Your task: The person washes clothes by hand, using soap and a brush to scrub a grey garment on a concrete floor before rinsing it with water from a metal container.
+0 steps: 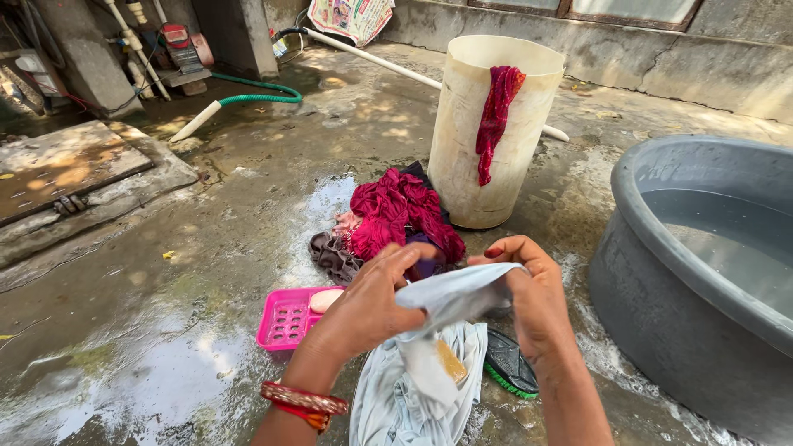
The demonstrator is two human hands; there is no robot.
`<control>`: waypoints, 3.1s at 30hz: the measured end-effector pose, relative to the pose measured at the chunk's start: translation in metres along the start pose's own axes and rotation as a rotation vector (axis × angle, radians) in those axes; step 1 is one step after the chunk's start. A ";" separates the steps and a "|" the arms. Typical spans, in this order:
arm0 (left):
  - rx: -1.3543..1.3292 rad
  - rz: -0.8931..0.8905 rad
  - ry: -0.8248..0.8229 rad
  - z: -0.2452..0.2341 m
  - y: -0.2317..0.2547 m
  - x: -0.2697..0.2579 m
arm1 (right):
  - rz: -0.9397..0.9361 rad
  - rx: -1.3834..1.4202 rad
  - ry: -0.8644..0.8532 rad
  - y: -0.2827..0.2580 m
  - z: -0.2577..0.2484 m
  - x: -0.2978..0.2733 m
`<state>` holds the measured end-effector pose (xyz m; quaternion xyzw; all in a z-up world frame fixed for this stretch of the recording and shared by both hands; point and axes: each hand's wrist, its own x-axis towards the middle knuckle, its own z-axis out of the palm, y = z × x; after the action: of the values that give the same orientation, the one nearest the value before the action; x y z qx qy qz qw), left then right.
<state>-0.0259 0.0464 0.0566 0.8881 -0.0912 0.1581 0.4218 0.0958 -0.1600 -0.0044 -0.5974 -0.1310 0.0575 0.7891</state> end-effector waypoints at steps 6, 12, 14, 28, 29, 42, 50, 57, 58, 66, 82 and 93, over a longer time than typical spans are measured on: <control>-0.081 -0.042 0.038 0.007 -0.015 -0.002 | 0.118 0.018 0.003 0.050 -0.047 0.028; -0.676 -0.282 0.034 0.051 -0.068 0.000 | 0.517 0.366 -0.026 0.006 -0.020 -0.002; -0.707 -0.391 0.040 0.074 -0.080 -0.004 | 0.556 0.447 -0.059 0.010 -0.019 -0.005; -0.322 -0.786 0.283 0.208 -0.187 -0.052 | 0.196 -0.968 0.094 0.256 -0.070 -0.026; -0.136 -0.800 0.191 0.215 -0.190 -0.054 | 0.028 -0.975 0.077 0.265 -0.062 -0.036; -0.099 -0.708 0.390 0.255 -0.247 -0.067 | -0.130 -1.250 -0.234 0.263 -0.001 -0.005; -0.425 -0.908 0.074 0.231 -0.258 -0.098 | 0.289 -0.622 -0.461 0.257 -0.014 -0.032; -1.236 -0.592 0.307 0.167 -0.175 -0.065 | 0.574 0.619 -0.030 0.151 -0.022 -0.013; -1.233 -0.586 0.305 0.160 -0.163 -0.057 | 0.505 0.605 0.085 0.141 -0.014 -0.009; -1.190 -1.030 0.537 0.149 -0.145 0.002 | -0.529 -0.583 0.141 0.109 0.081 -0.047; -0.629 -0.446 0.751 0.213 -0.201 0.027 | -0.712 -1.316 0.294 0.151 0.050 -0.050; -0.862 -0.569 0.836 0.171 -0.189 0.036 | -0.383 -0.552 0.171 0.121 0.072 -0.068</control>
<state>0.0983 0.0312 -0.1685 0.4930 0.2629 0.3214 0.7645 0.0190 -0.0766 -0.1115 -0.7555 -0.1849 -0.1795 0.6024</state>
